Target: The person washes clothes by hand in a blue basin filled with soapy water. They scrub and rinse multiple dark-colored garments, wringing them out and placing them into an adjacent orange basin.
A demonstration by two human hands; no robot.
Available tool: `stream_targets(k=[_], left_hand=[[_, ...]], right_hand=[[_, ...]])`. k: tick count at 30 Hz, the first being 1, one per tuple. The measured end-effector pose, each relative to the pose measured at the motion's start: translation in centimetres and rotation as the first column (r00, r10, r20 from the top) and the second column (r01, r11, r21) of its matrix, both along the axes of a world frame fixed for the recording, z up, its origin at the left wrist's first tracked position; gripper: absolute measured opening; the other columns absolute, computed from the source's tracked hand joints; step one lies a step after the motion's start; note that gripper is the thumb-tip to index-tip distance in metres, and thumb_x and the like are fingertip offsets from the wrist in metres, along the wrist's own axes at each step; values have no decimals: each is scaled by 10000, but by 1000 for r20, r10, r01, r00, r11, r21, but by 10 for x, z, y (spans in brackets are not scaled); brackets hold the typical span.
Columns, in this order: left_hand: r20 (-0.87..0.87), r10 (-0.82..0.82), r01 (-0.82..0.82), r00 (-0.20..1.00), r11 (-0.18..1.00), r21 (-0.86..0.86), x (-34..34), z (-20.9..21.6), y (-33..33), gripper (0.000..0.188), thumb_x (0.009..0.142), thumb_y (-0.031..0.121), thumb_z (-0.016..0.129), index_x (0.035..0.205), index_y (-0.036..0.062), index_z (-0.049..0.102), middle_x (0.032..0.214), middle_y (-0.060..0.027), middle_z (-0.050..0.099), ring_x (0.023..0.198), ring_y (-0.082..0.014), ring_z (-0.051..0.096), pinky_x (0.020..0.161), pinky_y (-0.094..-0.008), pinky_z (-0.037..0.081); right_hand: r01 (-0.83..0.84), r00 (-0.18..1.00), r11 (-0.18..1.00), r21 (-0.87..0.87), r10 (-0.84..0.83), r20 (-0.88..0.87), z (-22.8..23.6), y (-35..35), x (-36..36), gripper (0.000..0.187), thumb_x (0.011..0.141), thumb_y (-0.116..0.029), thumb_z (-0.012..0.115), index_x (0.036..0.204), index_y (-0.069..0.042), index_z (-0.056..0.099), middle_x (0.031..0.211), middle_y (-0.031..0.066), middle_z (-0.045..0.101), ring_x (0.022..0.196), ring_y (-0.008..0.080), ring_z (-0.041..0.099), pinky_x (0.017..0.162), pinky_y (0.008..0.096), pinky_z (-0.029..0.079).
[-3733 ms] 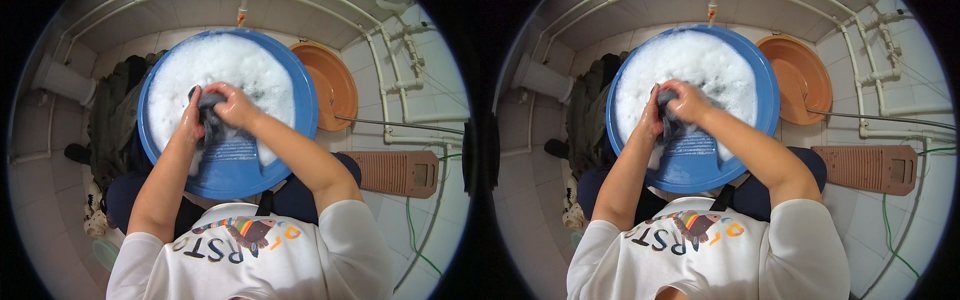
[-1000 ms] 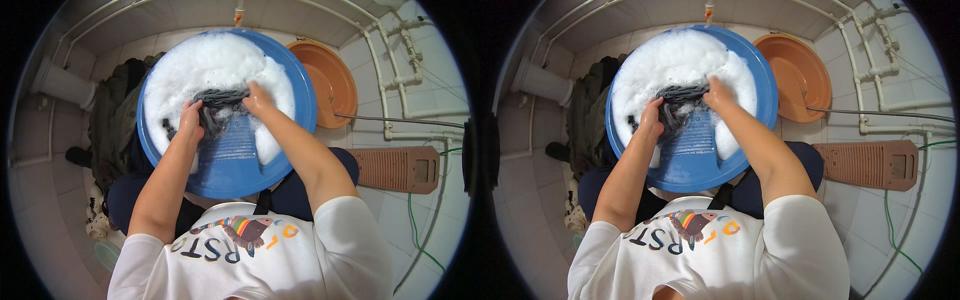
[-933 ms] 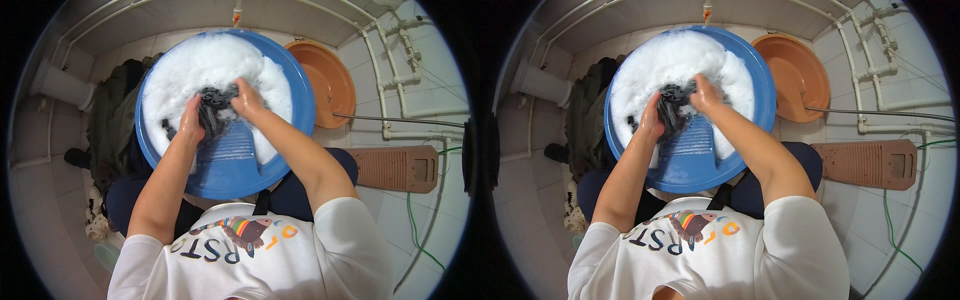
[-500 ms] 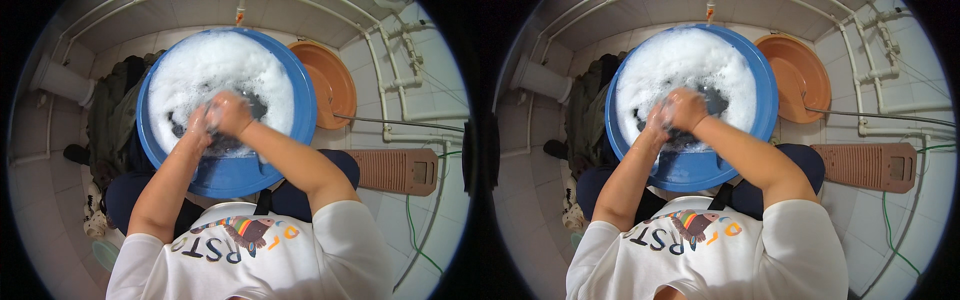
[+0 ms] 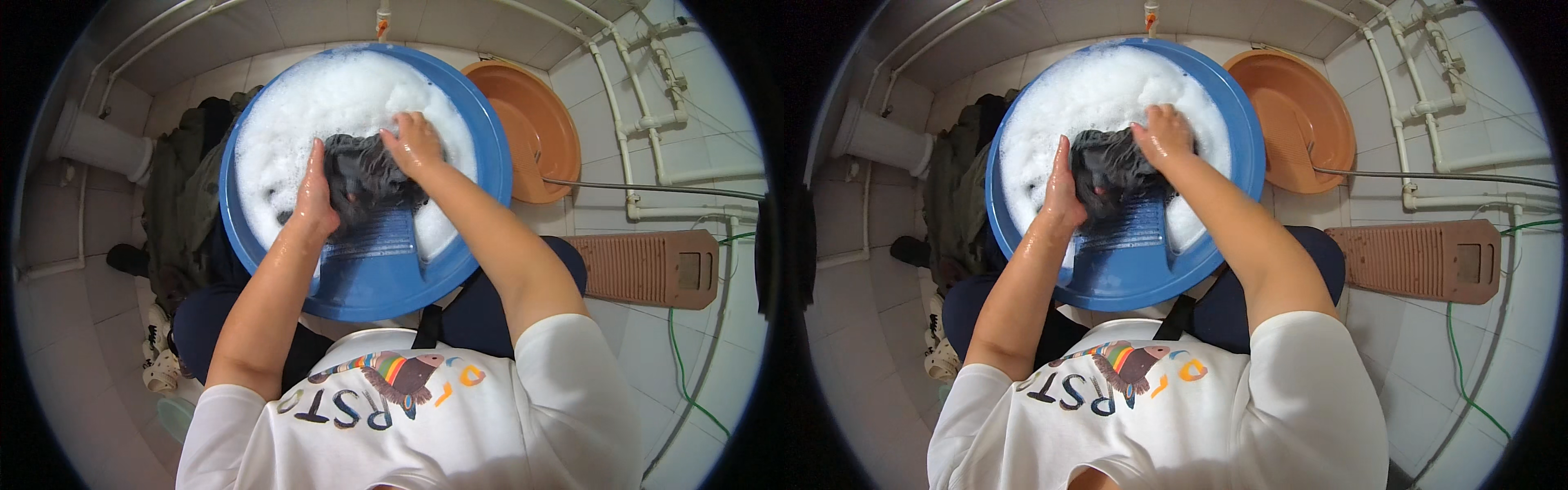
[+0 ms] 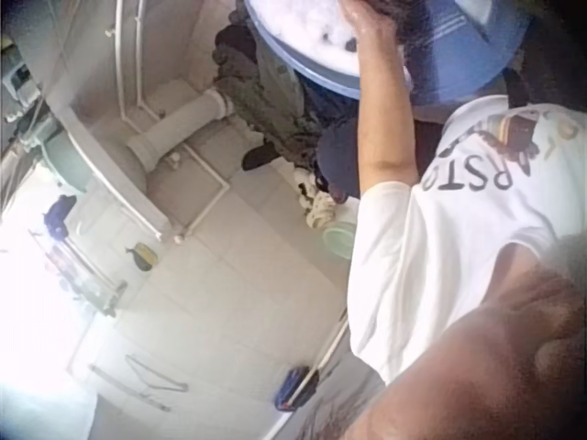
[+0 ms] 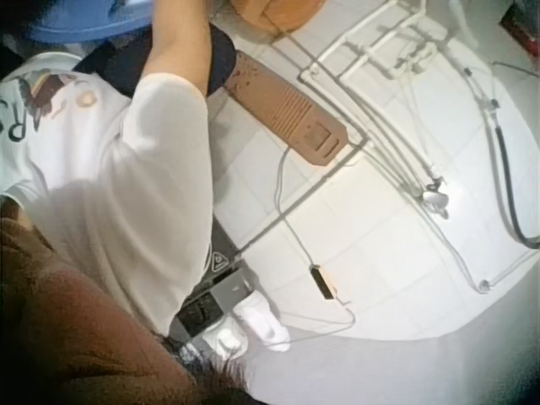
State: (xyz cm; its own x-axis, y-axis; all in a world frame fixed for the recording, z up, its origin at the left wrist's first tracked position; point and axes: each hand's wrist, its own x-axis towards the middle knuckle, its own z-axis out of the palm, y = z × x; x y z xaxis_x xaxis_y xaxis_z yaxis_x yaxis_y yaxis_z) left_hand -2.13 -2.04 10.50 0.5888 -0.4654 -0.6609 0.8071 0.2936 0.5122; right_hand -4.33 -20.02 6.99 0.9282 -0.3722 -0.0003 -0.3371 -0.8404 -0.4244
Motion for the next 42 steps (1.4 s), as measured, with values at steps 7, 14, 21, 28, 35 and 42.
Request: stream_targets(k=[7,14,21,28,35,42], left_hand=[[183,340,-380,923,881,280,15,-31,10,396,876,43,424,1249,74,296,1002,-110,532,778,-241,574,494,-336,481],[-47,71,-79,996,976,-202,13,-40,5,432,877,363,468,1210,93,421,1145,-119,515,989,-269,542,833,-432,453],[-155,-127,93,980,973,-209,16,-17,21,631,805,554,481,1122,8,500,1099,-137,555,1019,-238,532,858,-382,448],[26,39,-39,999,999,-17,-31,-31,10,419,872,354,431,1044,-16,529,987,-134,596,906,-248,588,777,-393,488],[120,2,31,993,961,-275,-8,-56,13,332,882,285,360,949,27,559,899,-105,600,862,-225,582,763,-346,480],[-70,-77,76,995,997,-28,-1,14,-4,564,821,559,454,1040,52,565,964,-114,592,849,-224,582,742,-341,496]], right_hand=[[-380,803,908,178,420,-423,-5,-3,-18,730,730,-554,573,1293,-132,378,1149,158,499,1068,314,480,903,384,395],[-189,954,957,220,126,272,-11,29,-10,301,712,-115,521,1004,-111,591,1086,127,549,1009,308,522,862,354,427],[-595,670,803,1,496,553,71,107,-48,129,567,-130,598,695,-131,594,839,33,569,763,234,536,615,357,461],[-260,835,942,210,110,538,35,80,-21,158,700,-230,606,605,-106,584,681,88,566,626,279,560,574,380,460],[-380,784,919,105,260,564,39,97,-28,130,685,-226,587,609,-121,582,680,82,574,648,281,574,595,393,469],[61,998,997,44,-61,0,18,17,-2,264,767,-291,550,951,-104,582,947,113,598,879,278,575,723,415,459]])
